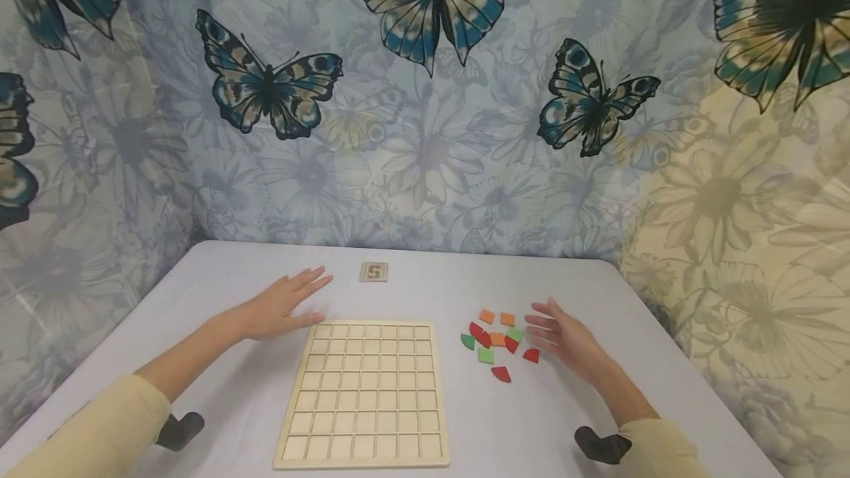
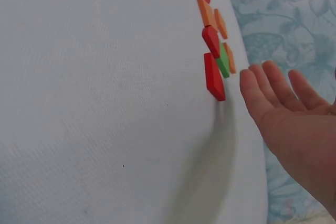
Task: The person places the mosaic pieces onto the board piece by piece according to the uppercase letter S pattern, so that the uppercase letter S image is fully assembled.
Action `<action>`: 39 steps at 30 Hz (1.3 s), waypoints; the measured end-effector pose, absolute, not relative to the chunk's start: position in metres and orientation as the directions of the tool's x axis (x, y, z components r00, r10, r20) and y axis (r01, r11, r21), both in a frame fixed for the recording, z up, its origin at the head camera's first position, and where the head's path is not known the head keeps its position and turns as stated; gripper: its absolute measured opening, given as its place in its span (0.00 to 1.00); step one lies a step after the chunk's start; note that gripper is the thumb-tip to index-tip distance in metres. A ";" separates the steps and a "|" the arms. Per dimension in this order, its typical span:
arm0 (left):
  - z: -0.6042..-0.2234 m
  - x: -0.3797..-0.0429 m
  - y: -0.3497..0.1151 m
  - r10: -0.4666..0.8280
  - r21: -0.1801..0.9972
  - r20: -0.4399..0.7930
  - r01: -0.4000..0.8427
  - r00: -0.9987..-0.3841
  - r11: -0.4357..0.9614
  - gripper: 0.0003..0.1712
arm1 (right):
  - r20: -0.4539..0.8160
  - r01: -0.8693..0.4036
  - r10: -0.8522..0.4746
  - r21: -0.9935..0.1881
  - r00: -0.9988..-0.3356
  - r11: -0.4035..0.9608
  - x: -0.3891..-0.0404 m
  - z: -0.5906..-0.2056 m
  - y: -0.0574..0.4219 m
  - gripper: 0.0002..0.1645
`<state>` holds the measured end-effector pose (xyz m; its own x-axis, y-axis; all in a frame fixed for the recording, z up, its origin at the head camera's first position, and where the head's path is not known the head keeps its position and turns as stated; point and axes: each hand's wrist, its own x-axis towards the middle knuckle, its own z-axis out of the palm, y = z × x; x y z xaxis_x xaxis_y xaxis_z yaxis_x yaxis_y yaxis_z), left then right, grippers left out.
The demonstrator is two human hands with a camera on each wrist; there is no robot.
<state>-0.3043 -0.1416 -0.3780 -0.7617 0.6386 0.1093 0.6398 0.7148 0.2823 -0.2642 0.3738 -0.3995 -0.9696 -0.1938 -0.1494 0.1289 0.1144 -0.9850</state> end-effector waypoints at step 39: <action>-0.428 -0.284 -0.144 0.655 0.310 -0.052 0.611 -0.754 0.728 0.47 | -0.229 0.164 -0.333 -0.963 -0.915 0.213 -0.246 -0.414 0.343 0.40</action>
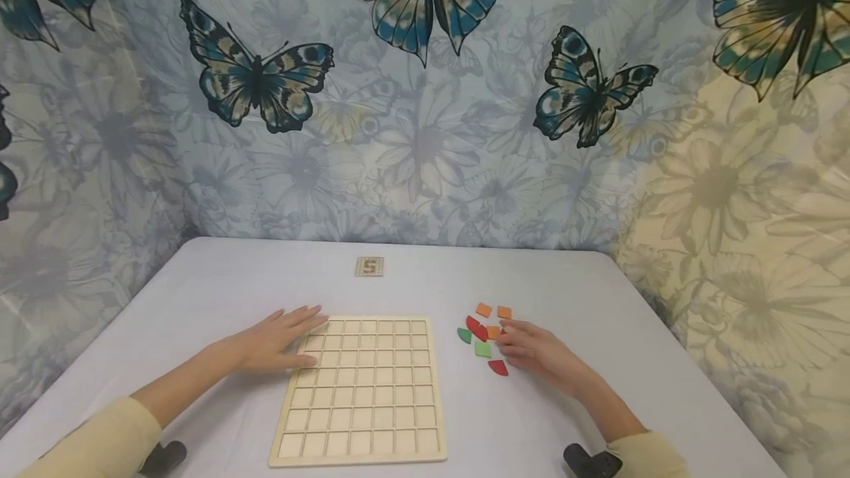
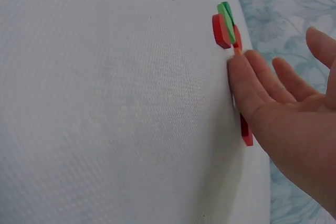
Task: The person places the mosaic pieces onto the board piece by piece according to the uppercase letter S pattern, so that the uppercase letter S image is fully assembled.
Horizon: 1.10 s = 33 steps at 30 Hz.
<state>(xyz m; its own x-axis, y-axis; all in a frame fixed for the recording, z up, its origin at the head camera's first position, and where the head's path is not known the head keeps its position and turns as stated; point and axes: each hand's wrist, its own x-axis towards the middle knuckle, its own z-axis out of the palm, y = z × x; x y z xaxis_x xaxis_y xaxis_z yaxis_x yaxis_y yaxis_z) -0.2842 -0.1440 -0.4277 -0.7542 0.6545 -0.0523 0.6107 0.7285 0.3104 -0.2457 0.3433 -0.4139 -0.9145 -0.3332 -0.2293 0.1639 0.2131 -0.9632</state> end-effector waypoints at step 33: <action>-0.436 -0.281 -0.147 0.687 0.317 -0.061 0.639 -0.724 0.701 0.57 | -0.054 -0.216 -0.402 -0.774 -0.914 0.595 -0.241 -0.424 0.331 0.25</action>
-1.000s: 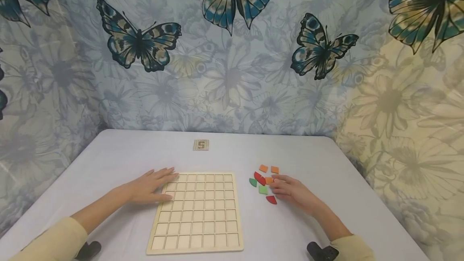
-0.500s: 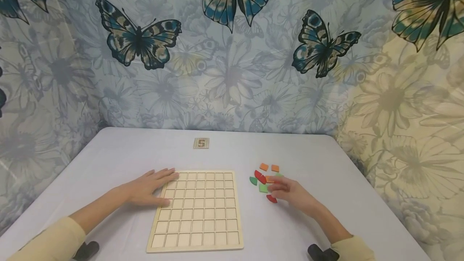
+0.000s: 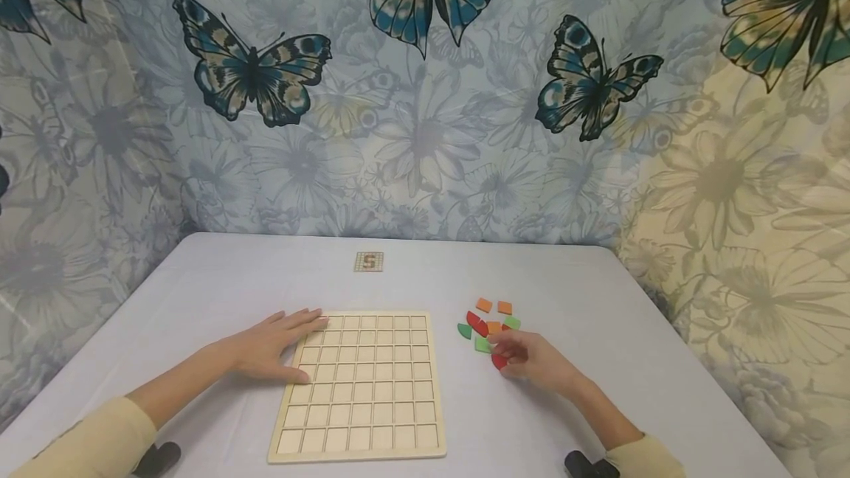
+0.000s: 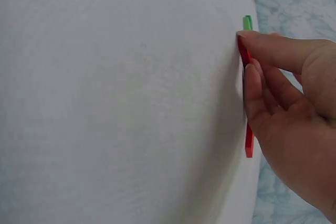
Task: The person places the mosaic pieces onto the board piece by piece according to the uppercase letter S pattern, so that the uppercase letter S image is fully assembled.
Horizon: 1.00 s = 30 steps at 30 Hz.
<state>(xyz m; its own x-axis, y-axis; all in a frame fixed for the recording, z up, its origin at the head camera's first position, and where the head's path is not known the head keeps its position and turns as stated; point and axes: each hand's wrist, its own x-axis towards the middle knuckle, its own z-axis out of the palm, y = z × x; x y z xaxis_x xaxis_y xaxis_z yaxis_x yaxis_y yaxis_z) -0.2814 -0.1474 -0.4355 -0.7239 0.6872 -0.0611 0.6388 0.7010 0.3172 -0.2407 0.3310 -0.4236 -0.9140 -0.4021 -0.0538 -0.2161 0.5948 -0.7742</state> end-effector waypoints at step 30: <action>-0.435 -0.282 -0.149 0.709 0.311 -0.050 0.663 -0.704 0.681 0.55 | -0.112 -0.237 -0.445 -0.718 -0.889 0.654 -0.248 -0.416 0.329 0.19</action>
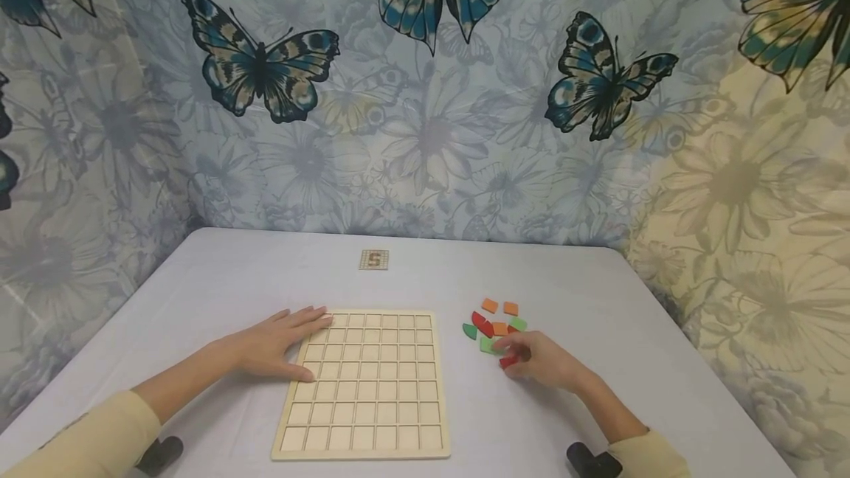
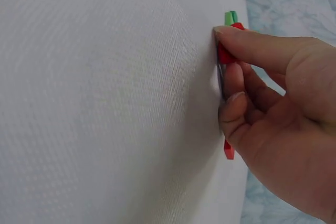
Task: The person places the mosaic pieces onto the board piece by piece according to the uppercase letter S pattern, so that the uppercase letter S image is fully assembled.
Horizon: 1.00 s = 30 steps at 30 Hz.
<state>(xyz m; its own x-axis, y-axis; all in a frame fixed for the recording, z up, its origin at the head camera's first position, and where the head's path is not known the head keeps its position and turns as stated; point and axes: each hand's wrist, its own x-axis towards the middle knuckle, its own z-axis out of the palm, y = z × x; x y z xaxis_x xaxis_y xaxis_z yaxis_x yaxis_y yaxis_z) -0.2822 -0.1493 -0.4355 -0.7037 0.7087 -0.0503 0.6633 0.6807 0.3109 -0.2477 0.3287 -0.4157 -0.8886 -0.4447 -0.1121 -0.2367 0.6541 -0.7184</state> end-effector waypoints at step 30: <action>-0.434 -0.277 -0.148 0.688 0.279 -0.048 0.652 -0.724 0.705 0.54 | -0.209 0.147 -0.086 -0.876 -0.974 0.460 -0.278 -0.406 0.294 0.25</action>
